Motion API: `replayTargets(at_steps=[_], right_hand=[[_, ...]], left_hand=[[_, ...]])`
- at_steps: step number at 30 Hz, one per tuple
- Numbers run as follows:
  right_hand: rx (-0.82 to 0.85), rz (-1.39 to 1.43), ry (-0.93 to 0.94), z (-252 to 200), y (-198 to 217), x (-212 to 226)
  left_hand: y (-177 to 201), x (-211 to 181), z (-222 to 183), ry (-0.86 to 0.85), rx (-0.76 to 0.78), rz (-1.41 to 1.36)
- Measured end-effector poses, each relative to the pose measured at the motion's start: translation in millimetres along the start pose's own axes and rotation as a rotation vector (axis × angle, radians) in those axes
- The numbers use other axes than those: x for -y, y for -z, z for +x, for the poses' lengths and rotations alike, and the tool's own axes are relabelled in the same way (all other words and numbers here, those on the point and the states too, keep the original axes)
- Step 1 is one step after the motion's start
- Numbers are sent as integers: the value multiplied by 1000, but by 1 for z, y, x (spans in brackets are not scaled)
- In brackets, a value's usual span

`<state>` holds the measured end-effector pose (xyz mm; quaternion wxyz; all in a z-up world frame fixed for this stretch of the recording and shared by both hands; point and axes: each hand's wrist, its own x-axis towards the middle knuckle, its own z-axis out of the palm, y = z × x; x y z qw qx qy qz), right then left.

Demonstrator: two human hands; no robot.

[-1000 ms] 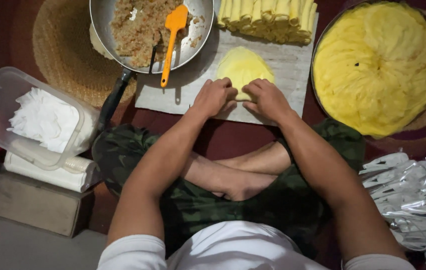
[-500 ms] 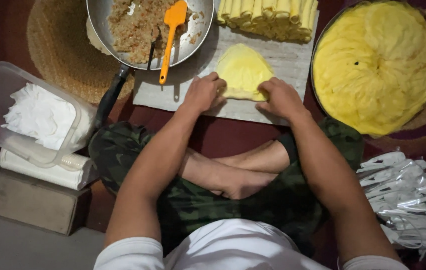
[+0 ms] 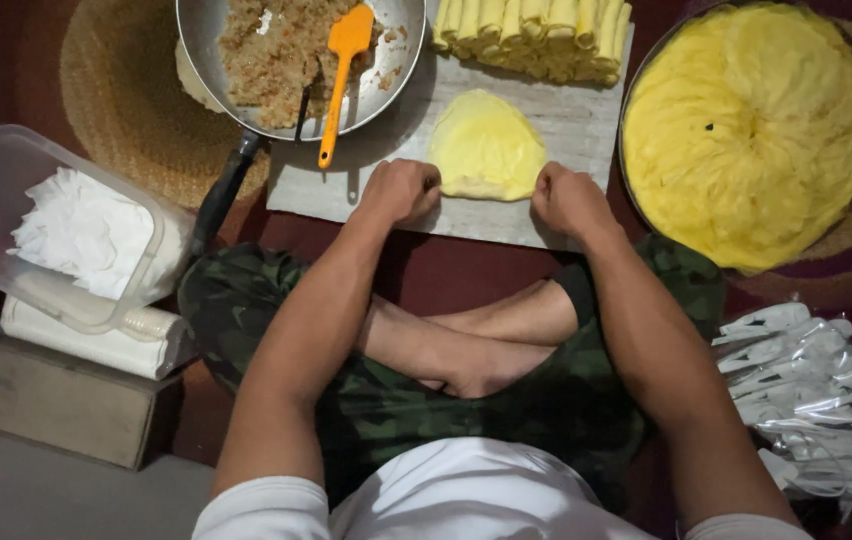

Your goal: Rolling thin yellow wrappers with a savory filling into cylindrical shapes.

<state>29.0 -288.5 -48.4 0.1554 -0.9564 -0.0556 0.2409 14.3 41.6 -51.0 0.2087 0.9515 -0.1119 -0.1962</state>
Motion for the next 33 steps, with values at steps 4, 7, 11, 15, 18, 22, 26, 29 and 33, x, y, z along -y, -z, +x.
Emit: replayTargets(at_steps=[4, 7, 11, 15, 18, 22, 26, 29, 33], right_hand=[[-185, 4, 44, -20, 9, 32], [-539, -122, 574, -23, 4, 51], [-465, -204, 802, -31, 6, 70], [-388, -103, 749, -31, 5, 66], [-404, -78, 735, -29, 5, 63], [-411, -107, 736, -17, 0, 52], [-307, 8, 606, -22, 9, 53], [-252, 216, 516, -23, 17, 50], [-228, 337, 425, -19, 20, 46]], left_hand=[[20, -12, -10, 24, 19, -133], [25, -18, -12, 10, 24, -171], [30, -26, -16, -24, 21, -33], [23, -30, -17, -150, -65, 77], [17, -34, -18, -206, -103, 75], [10, -35, -20, -243, -178, 122], [3, -34, -18, -225, -255, 123], [-3, -27, -15, -152, -264, 39], [-1, -25, -17, -111, -290, -8]])
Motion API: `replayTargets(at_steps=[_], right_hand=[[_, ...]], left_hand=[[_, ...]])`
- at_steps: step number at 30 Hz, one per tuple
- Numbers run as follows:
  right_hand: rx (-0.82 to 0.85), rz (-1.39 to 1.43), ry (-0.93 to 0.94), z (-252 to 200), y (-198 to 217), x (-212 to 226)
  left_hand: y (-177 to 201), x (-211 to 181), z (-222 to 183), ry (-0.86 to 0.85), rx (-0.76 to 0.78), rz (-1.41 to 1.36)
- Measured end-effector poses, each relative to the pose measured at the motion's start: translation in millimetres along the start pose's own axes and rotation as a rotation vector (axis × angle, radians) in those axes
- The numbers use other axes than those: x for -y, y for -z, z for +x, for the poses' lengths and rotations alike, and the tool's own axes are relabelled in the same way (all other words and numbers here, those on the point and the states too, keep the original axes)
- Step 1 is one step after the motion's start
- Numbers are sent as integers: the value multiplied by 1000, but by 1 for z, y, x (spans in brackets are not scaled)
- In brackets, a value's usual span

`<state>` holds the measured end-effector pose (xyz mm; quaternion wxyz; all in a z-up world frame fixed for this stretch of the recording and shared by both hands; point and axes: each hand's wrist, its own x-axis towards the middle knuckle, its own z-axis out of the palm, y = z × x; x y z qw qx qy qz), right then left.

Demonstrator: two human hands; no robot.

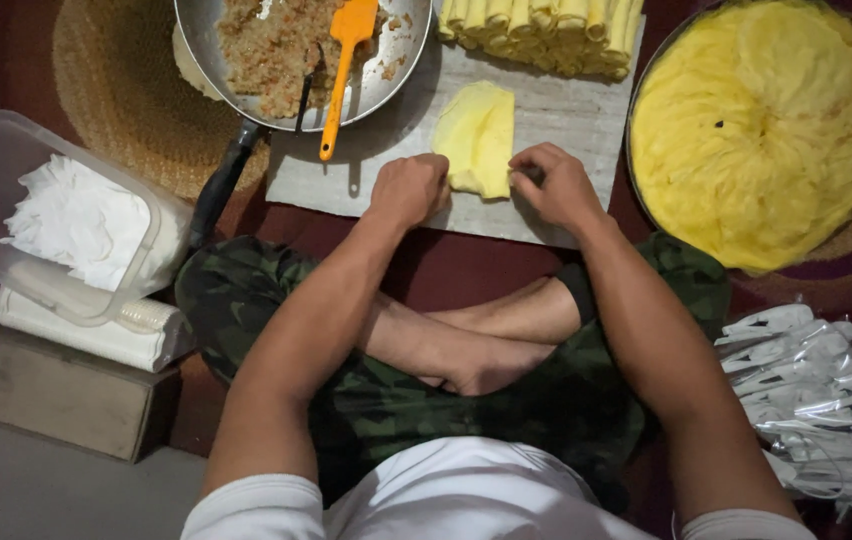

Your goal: Rolling thin yellow wrappers with a savory filling into cylindrical shapes.

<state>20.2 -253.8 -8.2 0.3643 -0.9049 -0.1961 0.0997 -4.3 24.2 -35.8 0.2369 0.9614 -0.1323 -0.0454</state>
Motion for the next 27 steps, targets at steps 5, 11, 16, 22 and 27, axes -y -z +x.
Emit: replayTargets(at_steps=[5, 11, 16, 22, 27], right_hand=[[32, 47, 3, -2, 6, 12], [61, 86, 32, -3, 8, 16], [60, 9, 98, 1, 1, 11], [192, -242, 279, 11, -18, 17], [145, -354, 329, 15, -20, 25]], left_hand=[[-2, -23, -2, -261, -67, 189], [-36, -9, 6, -523, -96, 441], [-39, -8, 7, -556, -136, 443], [-36, -7, 8, -522, -9, 467], [-47, -1, 12, -533, -36, 483]])
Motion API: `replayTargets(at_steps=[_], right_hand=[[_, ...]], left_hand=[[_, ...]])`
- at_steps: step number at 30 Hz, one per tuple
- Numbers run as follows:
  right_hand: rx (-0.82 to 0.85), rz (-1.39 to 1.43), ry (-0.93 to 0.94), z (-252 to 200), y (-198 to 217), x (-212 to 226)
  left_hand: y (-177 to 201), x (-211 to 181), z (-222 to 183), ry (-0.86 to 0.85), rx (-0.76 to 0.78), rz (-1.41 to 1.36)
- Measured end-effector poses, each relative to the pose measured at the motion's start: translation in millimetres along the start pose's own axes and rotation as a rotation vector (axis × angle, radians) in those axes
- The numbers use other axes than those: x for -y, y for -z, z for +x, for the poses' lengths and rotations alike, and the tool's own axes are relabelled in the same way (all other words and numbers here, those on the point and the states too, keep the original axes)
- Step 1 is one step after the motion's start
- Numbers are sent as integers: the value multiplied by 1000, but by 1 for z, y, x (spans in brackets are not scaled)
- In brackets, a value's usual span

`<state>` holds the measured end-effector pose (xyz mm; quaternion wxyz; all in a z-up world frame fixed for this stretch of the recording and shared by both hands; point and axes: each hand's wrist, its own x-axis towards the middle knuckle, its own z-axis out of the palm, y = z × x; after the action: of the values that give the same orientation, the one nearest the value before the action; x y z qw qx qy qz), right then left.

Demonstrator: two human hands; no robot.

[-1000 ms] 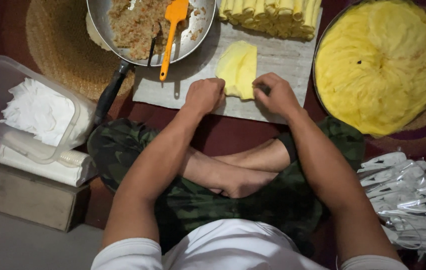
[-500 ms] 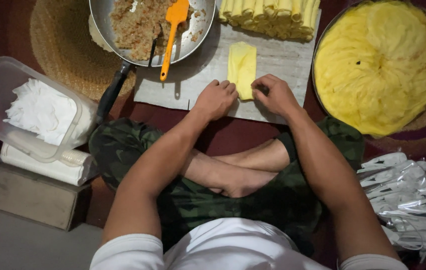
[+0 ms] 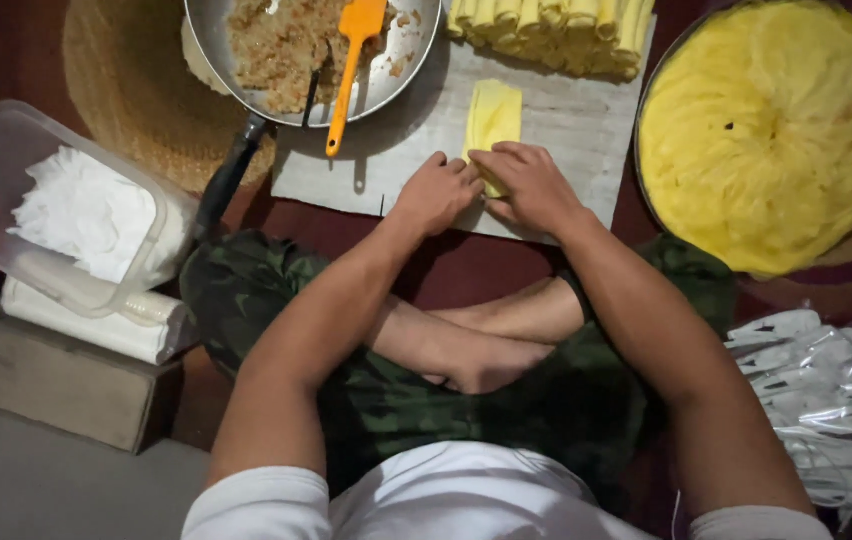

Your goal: Rolling thin yellow wrappers with a savory filling into cylindrical shapes.

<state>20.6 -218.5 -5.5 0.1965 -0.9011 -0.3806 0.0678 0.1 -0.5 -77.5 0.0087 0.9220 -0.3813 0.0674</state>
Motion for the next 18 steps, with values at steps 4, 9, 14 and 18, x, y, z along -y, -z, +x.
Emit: replayTargets(at_steps=[4, 9, 14, 18], right_hand=[[-1, -48, 2, 0, -15, -11], [-13, -46, -6, -1, -23, -18], [-53, 14, -41, 9, -19, -18], [-95, 78, -77, 11, -26, -30]], left_hand=[[6, -1, -1, -13, -20, -31], [19, 6, 4, -31, -67, -37], [32, 12, 9, 30, -124, -110], [32, 14, 15, 103, -219, -103]])
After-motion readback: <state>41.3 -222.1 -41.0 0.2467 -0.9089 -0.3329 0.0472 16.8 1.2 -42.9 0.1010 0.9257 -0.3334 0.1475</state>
